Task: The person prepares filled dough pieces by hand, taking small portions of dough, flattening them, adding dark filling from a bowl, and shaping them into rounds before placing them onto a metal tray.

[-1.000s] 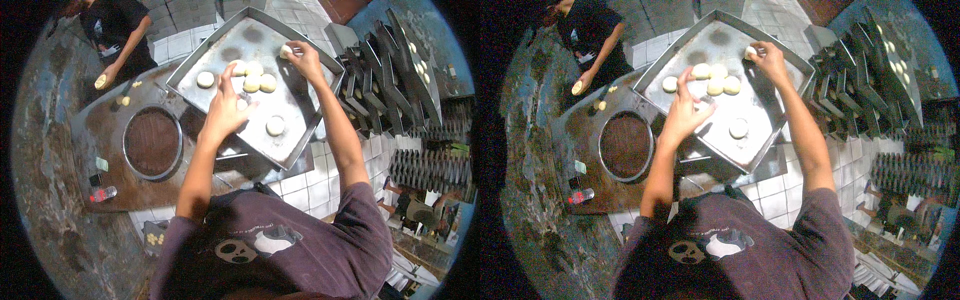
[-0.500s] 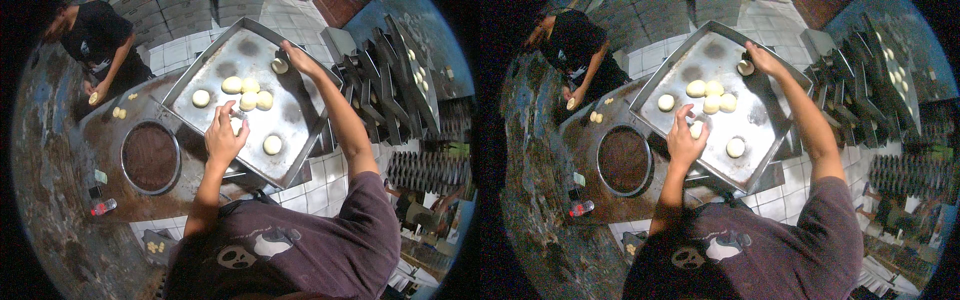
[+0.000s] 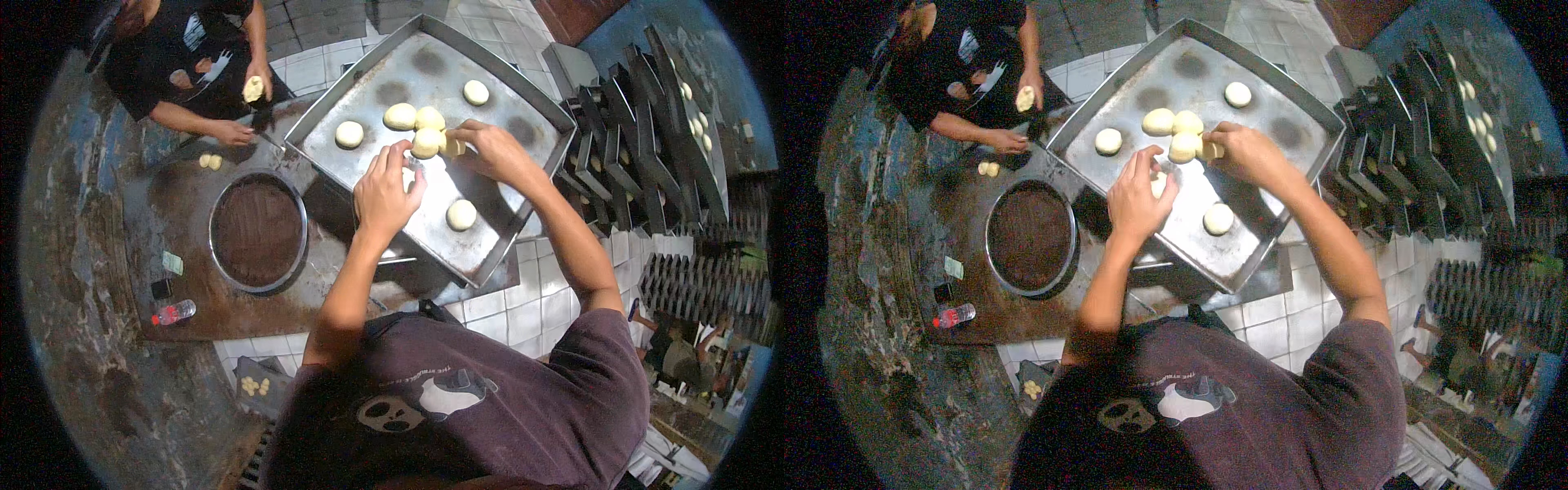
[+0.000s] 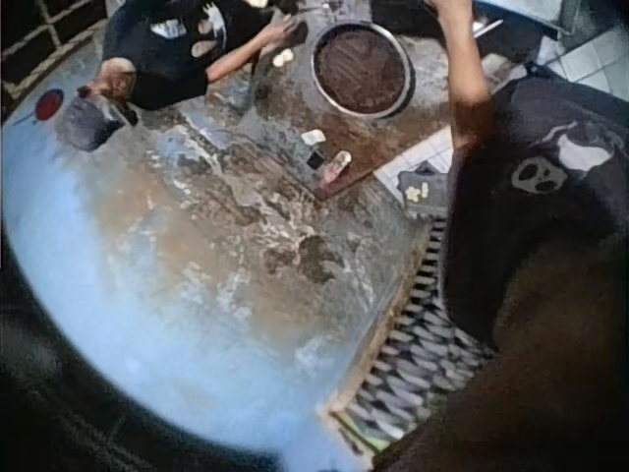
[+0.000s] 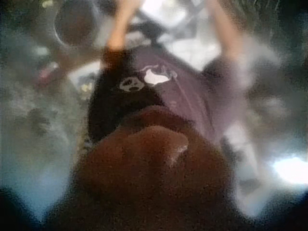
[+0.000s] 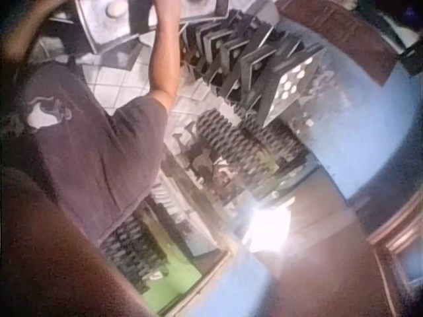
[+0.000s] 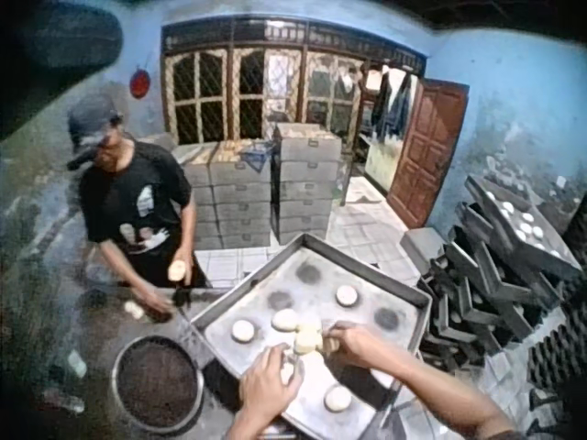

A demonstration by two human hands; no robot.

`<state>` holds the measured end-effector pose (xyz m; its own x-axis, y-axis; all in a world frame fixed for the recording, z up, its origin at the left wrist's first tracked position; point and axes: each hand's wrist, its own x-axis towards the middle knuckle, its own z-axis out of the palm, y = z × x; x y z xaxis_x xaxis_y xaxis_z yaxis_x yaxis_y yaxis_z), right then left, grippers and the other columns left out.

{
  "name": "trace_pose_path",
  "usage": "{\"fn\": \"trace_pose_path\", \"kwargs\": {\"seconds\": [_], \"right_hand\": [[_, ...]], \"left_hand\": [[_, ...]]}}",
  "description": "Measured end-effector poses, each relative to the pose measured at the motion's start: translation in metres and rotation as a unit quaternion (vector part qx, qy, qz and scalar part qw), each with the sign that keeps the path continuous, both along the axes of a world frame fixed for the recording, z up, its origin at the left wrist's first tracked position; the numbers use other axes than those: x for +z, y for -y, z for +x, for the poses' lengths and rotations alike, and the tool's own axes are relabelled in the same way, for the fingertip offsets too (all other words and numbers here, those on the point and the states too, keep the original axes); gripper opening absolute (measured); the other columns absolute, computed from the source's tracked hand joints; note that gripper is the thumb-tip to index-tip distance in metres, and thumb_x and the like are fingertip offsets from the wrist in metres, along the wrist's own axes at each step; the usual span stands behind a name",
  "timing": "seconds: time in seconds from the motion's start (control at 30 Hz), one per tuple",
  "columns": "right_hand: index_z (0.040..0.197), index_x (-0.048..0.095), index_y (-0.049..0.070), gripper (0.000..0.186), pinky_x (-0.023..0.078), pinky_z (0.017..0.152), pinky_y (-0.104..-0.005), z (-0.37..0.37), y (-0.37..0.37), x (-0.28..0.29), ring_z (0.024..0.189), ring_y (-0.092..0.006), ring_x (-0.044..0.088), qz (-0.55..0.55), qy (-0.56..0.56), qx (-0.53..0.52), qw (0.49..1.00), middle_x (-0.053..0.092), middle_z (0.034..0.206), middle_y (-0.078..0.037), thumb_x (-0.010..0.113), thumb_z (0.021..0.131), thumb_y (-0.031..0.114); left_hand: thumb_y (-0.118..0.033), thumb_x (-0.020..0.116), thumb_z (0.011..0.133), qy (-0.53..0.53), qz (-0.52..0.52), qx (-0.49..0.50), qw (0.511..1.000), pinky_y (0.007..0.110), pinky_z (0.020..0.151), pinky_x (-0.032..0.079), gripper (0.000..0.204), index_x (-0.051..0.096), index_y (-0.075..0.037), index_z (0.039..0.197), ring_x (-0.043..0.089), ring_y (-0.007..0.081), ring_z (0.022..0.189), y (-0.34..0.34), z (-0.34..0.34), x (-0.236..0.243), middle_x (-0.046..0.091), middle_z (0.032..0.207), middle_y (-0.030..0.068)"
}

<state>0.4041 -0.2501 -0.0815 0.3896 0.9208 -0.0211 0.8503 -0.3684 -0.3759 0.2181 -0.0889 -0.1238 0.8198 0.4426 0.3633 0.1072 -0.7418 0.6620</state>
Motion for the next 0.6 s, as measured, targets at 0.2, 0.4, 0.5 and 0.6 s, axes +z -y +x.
{"fn": "trace_pose_path", "kwargs": {"seconds": [0.2,0.4,0.5,0.6], "right_hand": [[0.116,0.066,0.001,0.031,0.057,0.081,-0.0501,-0.007,-0.005,-0.041,0.099,-0.0409,0.069,0.057,0.097,-0.017,0.994,0.068,0.115,-0.020,0.068,0.089,0.015],[0.114,0.071,-0.005,0.031,0.054,0.087,-0.0304,0.009,0.006,0.011,0.093,-0.0125,0.067,-0.088,-0.488,0.021,0.868,0.075,0.104,-0.006,0.071,0.089,0.013],[0.122,0.070,-0.005,0.038,0.054,0.097,-0.0319,-0.076,0.011,0.051,0.105,-0.0153,0.069,0.161,-0.462,-0.106,0.866,0.075,0.110,-0.009,0.079,0.092,0.016],[0.115,0.072,-0.005,0.029,0.059,0.086,-0.0308,-0.141,-0.015,0.037,0.095,-0.0150,0.073,0.286,-0.309,-0.175,0.890,0.077,0.105,-0.011,0.078,0.090,0.008]], "left_hand": [[-0.017,0.065,0.088,-0.057,0.154,-0.173,0.971,0.050,0.117,0.036,0.068,0.043,-0.002,0.151,0.047,0.0362,0.141,-0.001,0.004,0.000,0.049,0.152,0.0200],[-0.017,0.057,0.092,-0.157,0.030,-0.185,0.970,0.051,0.122,0.033,0.070,0.033,0.010,0.152,0.047,0.0409,0.142,-0.016,0.030,-0.013,0.049,0.152,0.0291],[-0.041,0.044,0.110,0.002,-0.458,-0.157,0.875,0.043,0.103,0.049,0.055,0.061,0.007,0.131,0.067,0.0331,0.113,-0.013,-0.008,0.024,0.069,0.122,0.0231],[-0.044,0.041,0.114,0.158,-0.500,-0.108,0.844,0.032,0.081,0.053,0.055,0.068,0.004,0.113,0.065,0.0138,0.093,0.002,-0.038,0.048,0.070,0.097,0.0077]]}}
